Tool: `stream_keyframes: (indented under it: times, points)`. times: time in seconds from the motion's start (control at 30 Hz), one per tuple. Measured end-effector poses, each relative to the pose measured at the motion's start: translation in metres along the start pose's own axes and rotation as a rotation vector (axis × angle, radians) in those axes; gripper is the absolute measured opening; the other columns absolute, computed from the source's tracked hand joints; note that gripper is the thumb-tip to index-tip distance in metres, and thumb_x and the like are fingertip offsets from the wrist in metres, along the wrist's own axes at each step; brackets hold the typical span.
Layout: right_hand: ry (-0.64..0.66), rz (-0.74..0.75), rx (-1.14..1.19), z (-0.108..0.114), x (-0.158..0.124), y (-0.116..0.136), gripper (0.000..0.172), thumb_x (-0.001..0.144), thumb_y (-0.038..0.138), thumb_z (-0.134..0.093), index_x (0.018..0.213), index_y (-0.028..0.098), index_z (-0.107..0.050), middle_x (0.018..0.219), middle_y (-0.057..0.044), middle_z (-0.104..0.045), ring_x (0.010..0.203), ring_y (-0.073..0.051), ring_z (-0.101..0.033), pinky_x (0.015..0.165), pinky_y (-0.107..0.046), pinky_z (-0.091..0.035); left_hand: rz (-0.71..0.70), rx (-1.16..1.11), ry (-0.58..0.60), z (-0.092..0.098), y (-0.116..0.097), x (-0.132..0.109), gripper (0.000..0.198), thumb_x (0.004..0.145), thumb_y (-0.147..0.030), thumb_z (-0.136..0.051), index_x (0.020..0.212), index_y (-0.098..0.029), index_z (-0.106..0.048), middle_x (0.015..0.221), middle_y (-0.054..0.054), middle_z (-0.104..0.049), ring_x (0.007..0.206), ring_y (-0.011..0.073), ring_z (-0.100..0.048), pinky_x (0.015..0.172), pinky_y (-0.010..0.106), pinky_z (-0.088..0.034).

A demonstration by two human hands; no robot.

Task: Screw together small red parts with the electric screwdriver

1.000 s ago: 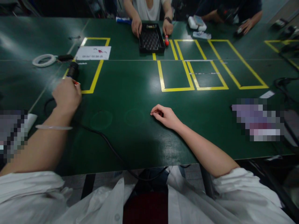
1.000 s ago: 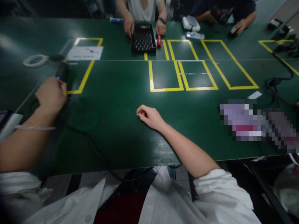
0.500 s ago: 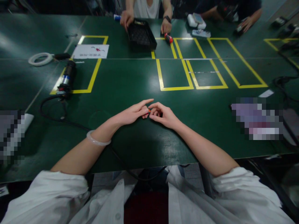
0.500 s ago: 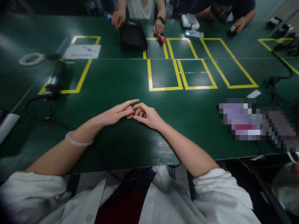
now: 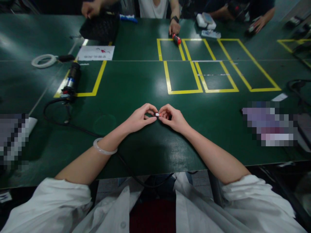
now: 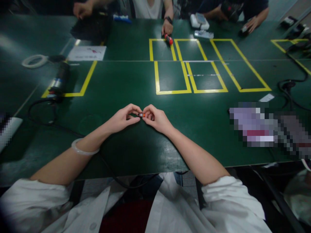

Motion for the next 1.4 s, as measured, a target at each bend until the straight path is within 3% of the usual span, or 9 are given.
stream_keyframes:
  times: [0.2, 0.8, 1.03, 1.27, 1.4]
  points:
    - [-0.019, 0.034, -0.029, 0.001, 0.001, 0.006, 0.014, 0.085, 0.025, -0.066, 0.096, 0.02, -0.058, 0.082, 0.001, -0.061, 0.065, -0.011, -0.054, 0.06, -0.025, -0.043, -0.051, 0.1, -0.053, 0.0, -0.007, -0.002, 0.026, 0.087, -0.033, -0.063, 0.105, -0.014, -0.059, 0.105, 0.01, -0.065, 0.095, 0.0191, -0.065, 0.077, 0.028, -0.053]
    - [-0.025, -0.05, 0.042, 0.003, 0.001, -0.001, 0.018, 0.089, 0.036, -0.067, 0.091, 0.018, -0.063, 0.072, 0.002, -0.058, 0.061, -0.01, -0.05, 0.058, -0.024, -0.04, -0.117, 0.216, -0.076, -0.004, -0.01, -0.004, 0.024, 0.093, -0.039, -0.06, 0.101, -0.016, -0.06, 0.094, 0.005, -0.068, 0.083, 0.015, -0.067, 0.078, 0.026, -0.053]
    - [-0.016, -0.06, 0.156, 0.0, 0.002, -0.006, 0.018, 0.09, 0.036, -0.064, 0.094, 0.019, -0.058, 0.082, -0.001, -0.066, 0.07, -0.012, -0.061, 0.065, -0.025, -0.046, -0.113, 0.11, -0.032, -0.01, -0.009, -0.005, 0.025, 0.096, -0.038, -0.057, 0.107, -0.015, -0.055, 0.093, 0.006, -0.072, 0.087, 0.0168, -0.071, 0.081, 0.028, -0.054]
    - [0.004, -0.048, 0.109, -0.002, 0.002, -0.003, 0.028, 0.082, 0.036, -0.074, 0.095, 0.019, -0.056, 0.075, 0.003, -0.06, 0.062, -0.01, -0.053, 0.057, -0.023, -0.04, -0.09, 0.112, -0.059, -0.005, -0.007, -0.004, 0.026, 0.096, -0.039, -0.056, 0.106, -0.015, -0.055, 0.087, 0.005, -0.071, 0.079, 0.0159, -0.07, 0.075, 0.026, -0.053]
    - [-0.013, -0.026, 0.044, 0.0, 0.002, -0.001, 0.02, 0.084, 0.032, -0.07, 0.093, 0.019, -0.057, 0.074, 0.003, -0.057, 0.061, -0.01, -0.051, 0.057, -0.024, -0.04, -0.09, 0.123, -0.066, -0.004, -0.006, -0.003, 0.027, 0.094, -0.039, -0.058, 0.105, -0.015, -0.057, 0.092, 0.005, -0.069, 0.083, 0.0155, -0.069, 0.076, 0.026, -0.053]
Point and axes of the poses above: each hand's wrist, its own x-axis towards the middle knuckle, its own z-axis out of the back of the hand, y = z × x, the point moved 7 cm from there along x, towards the middle knuckle
